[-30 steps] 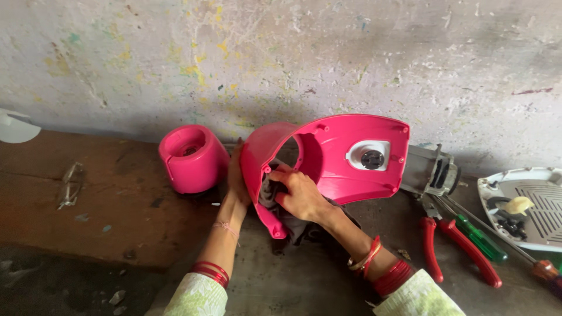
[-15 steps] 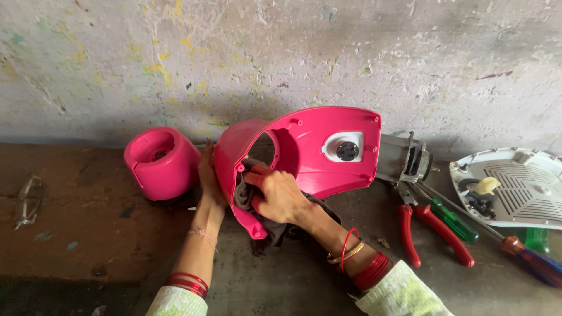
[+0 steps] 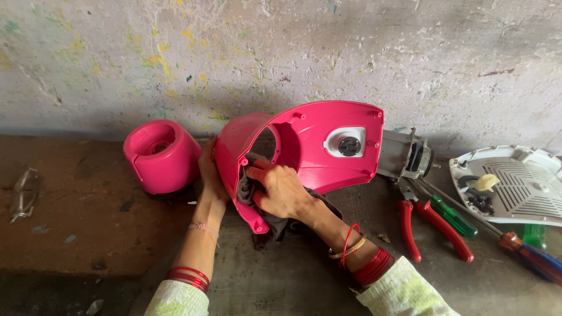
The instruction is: The person wipes the inside and outside of a disassembled pink blender housing with a cloth and then fits a pink motor-base piece onto it.
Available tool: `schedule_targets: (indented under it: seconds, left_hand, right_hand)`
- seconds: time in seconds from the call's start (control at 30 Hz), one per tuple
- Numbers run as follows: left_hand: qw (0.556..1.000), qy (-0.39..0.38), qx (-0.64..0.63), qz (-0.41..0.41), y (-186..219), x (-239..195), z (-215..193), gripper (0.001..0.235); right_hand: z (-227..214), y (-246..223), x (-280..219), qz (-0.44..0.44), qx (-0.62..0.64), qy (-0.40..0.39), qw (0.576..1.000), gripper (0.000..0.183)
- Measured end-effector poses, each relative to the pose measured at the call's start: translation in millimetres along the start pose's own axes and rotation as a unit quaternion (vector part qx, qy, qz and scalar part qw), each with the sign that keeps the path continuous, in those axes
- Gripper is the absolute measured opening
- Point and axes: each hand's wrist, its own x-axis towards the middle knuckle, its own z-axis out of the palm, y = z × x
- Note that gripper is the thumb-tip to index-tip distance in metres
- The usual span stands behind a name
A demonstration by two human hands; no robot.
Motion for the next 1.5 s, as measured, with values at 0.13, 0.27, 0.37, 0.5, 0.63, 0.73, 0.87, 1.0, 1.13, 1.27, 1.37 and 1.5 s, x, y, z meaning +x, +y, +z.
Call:
schedule_targets:
  seconds: [0.13, 0.27, 0.37, 0.5, 0.63, 0.73, 0.87, 1.0, 1.13, 1.27, 1.37, 1.5]
  left_hand:
    - [1.000, -0.003, 0.000, 0.002, -0.1, 0.0, -0.7, 0.047]
    - [1.000, -0.011, 0.001, 0.017, -0.3, 0.5, -3.3, 0.044]
    - [1.000, -0.006, 0.009, 0.003, -0.5, 1.9, -3.8, 0.047]
    - [1.000, -0.013, 0.007, 0.005, 0.3, 1.0, -3.4, 0.046]
    - [1.000, -0.021, 0.008, 0.004, 0.8, 0.3, -0.8, 0.047]
    - [1.000, -0.013, 0.005, -0.004, -0.6, -0.1, -1.9, 0.048]
    - [1.000, 0.005, -0.002, 0.026, -1.2, 3.5, -5.4, 0.047]
    - [0.998, 0.029, 0.015, 0.049, -4.6, 8.6, -9.0, 0.048]
    - [0.999, -0.030, 0.025, 0.027, -6.8, 8.4, -11.0, 0.049]
    - [0.997, -0.057, 0.016, 0.044, -5.4, 6.8, -8.9, 0.044]
    - [0.999, -0.021, 0.013, 0.035, -6.0, 6.3, -2.6, 0.046]
    - [1.000, -0.027, 0.005, 0.004, -4.9, 2.7, 3.0, 0.050]
  right_hand:
    - [-0.5, -0.5, -0.3, -0.001, -0.007, 0.005, 1.000, 0.047]
    - [0.2, -1.0, 0.6, 0.005, -0.011, -0.004, 1.000, 0.045]
    - [-0.4, 0.2, 0.3, 0.005, -0.015, -0.004, 1.000, 0.046]
    - [1.5, 1.1, -1.1, 0.002, -0.014, -0.003, 1.000, 0.045]
    - [2.8, 3.4, -0.8, 0.008, -0.004, 0.010, 1.000, 0.047]
    - [1.3, 4.2, 0.3, 0.033, 0.061, 0.077, 0.995, 0.044]
    - [-10.7, 4.7, 1.6, 0.113, 0.195, 0.302, 0.926, 0.043]
    - [-19.5, 3.4, -3.1, -0.028, 0.052, 0.296, 0.953, 0.047]
    - [-2.9, -6.9, 4.0, -0.180, -0.098, 0.146, 0.968, 0.047]
    - [3.2, -13.8, 13.6, -0.135, -0.226, 0.053, 0.963, 0.065]
    - [-9.7, -8.0, 19.5, -0.017, -0.249, 0.062, 0.966, 0.083]
    - [-10.7, -5.8, 18.7, 0.066, -0.303, 0.076, 0.948, 0.102]
